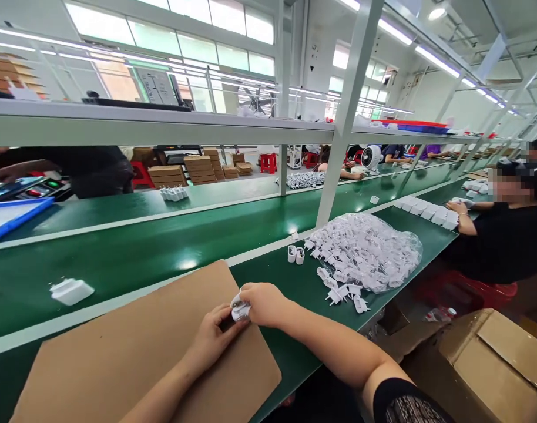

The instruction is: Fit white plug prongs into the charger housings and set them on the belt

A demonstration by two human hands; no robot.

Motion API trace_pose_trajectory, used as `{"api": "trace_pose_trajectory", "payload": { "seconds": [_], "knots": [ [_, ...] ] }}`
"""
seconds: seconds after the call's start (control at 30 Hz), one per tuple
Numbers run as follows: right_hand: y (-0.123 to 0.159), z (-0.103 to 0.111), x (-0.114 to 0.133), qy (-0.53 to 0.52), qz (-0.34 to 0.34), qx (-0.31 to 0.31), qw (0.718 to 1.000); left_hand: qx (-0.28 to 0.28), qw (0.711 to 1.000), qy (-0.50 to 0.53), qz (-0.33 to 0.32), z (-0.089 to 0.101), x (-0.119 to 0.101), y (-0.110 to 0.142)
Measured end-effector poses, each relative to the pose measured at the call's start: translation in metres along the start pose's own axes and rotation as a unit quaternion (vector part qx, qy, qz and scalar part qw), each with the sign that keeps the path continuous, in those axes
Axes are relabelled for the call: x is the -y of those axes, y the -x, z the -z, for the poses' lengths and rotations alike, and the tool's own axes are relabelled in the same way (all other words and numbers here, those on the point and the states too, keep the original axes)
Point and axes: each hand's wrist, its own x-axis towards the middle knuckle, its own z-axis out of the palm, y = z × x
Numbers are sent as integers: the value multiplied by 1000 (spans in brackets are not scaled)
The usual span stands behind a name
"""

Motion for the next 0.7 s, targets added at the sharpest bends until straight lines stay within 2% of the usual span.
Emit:
{"api": "trace_pose_trajectory", "payload": {
  "seconds": [0.1,0.2,0.27,0.5,0.7],
  "knots": [
    [0,-5,-4,-84,0,-42,996,-4,1000,-3,4,1,0,-2],
    [5,-6,-9,-212,12,-141,967,-19,1000,-11,-1,1,-1,-2],
    [8,-4,-12,-252,14,-182,950,-30,999,-11,-15,1,0,-3],
    [11,5,-12,-109,62,-121,985,-58,997,6,-40,3,11,-5],
    [8,-5,-5,-1,99,-101,990,-52,997,1,-62,3,8,-5]
  ]
}}
